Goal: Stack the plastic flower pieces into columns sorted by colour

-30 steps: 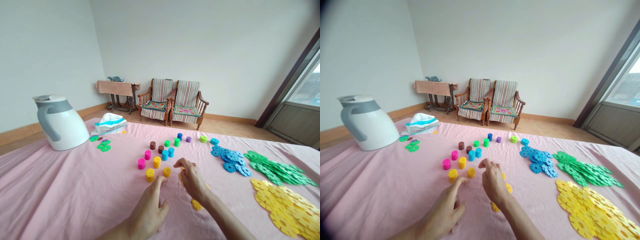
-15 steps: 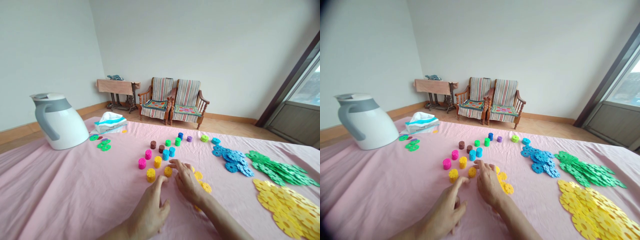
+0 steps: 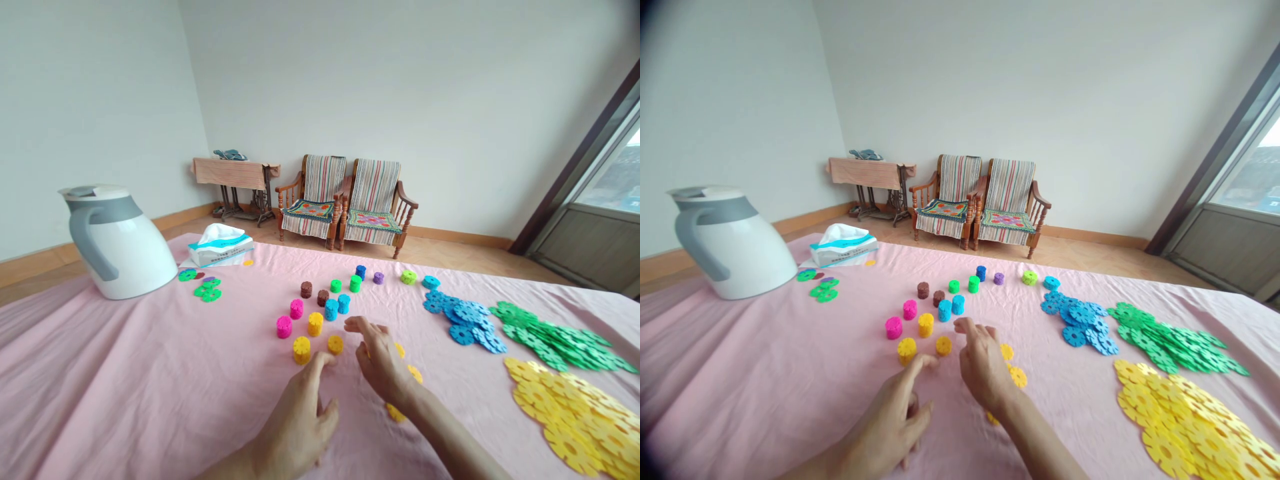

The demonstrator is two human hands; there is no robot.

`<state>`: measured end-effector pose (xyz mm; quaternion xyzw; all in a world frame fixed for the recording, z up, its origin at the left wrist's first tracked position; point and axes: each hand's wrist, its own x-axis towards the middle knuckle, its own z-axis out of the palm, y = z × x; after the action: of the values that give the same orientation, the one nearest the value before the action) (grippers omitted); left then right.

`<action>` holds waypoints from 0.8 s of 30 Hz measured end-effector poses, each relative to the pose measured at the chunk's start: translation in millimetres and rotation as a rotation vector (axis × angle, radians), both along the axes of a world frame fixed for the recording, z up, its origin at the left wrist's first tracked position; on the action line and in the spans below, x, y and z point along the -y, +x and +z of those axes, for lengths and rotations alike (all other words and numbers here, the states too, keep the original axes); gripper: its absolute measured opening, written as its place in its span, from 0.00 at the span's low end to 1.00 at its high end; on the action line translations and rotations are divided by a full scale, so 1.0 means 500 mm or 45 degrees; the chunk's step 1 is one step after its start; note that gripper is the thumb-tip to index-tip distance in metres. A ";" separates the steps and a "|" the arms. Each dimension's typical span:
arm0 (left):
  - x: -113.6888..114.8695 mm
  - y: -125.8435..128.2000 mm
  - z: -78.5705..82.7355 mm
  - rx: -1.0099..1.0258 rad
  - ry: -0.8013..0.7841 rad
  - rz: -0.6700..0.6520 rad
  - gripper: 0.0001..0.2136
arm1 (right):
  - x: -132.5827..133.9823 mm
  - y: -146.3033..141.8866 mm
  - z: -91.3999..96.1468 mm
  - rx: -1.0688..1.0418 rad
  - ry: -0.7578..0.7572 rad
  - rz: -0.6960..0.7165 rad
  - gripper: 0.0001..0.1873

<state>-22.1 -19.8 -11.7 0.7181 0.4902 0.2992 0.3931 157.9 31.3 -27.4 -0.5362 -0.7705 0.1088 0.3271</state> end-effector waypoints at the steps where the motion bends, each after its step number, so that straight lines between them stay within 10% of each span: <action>1: 0.001 -0.002 -0.001 -0.045 0.044 0.002 0.20 | -0.007 0.016 -0.002 -0.013 0.009 -0.040 0.24; 9: 0.005 -0.026 -0.002 -0.277 0.202 -0.227 0.12 | -0.027 0.144 0.011 0.087 -0.209 -0.070 0.22; 24: -0.003 -0.029 -0.007 -0.234 0.250 -0.274 0.12 | -0.027 0.141 0.019 0.183 -0.163 -0.012 0.10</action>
<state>-36.5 -18.2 -15.3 0.8257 0.4129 0.2349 0.3044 228.4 44.9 -17.7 -0.5661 -0.7809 0.1175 0.2364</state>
